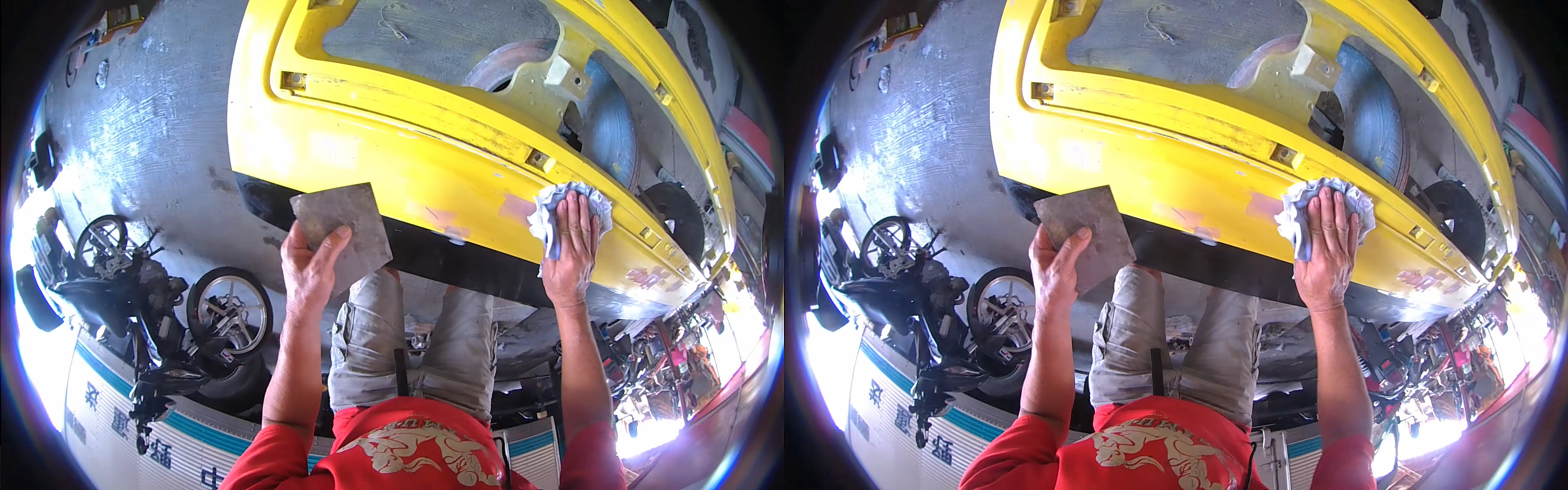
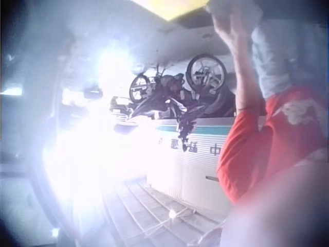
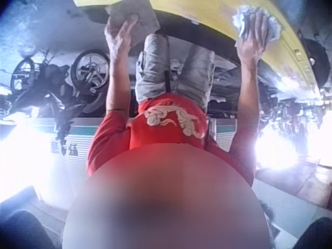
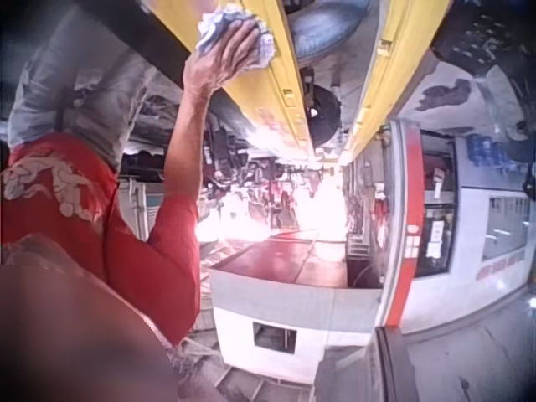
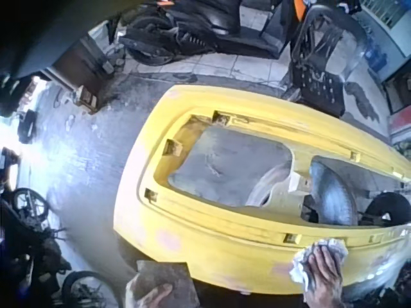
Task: The person wipes a yellow car part with a cloth, then uses a sanding block to sand the black section. They alternate between wiping and sanding to clean and smooth the surface.
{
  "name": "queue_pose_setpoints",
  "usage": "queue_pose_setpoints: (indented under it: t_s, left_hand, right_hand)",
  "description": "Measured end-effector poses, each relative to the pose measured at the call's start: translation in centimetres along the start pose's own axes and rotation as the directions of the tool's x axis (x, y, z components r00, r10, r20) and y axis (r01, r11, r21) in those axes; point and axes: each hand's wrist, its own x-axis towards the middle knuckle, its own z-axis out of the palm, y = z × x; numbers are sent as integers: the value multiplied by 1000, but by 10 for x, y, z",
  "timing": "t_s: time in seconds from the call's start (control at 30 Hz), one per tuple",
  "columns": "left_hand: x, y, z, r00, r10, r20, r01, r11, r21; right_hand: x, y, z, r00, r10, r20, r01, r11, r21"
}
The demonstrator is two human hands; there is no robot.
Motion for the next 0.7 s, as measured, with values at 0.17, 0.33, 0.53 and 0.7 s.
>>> queue_pose_setpoints:
  t_s: [0.17,0.33,0.53,0.7]
  left_hand:
    - [1,-8,-10,999,-20,35,18,999,51]
    - [2,-11,-23,998,-7,-70,15,994,112]
    - [0,-12,2,999,-27,-30,29,999,45]
    - [-4,-8,22,999,-30,21,29,998,60]
  right_hand:
    - [64,-41,15,906,289,-311,-241,953,185]
    - [89,-58,17,885,366,-289,-305,923,236]
    - [91,-61,8,907,356,-225,-306,924,231]
    - [91,-60,10,904,377,-199,-321,909,265]
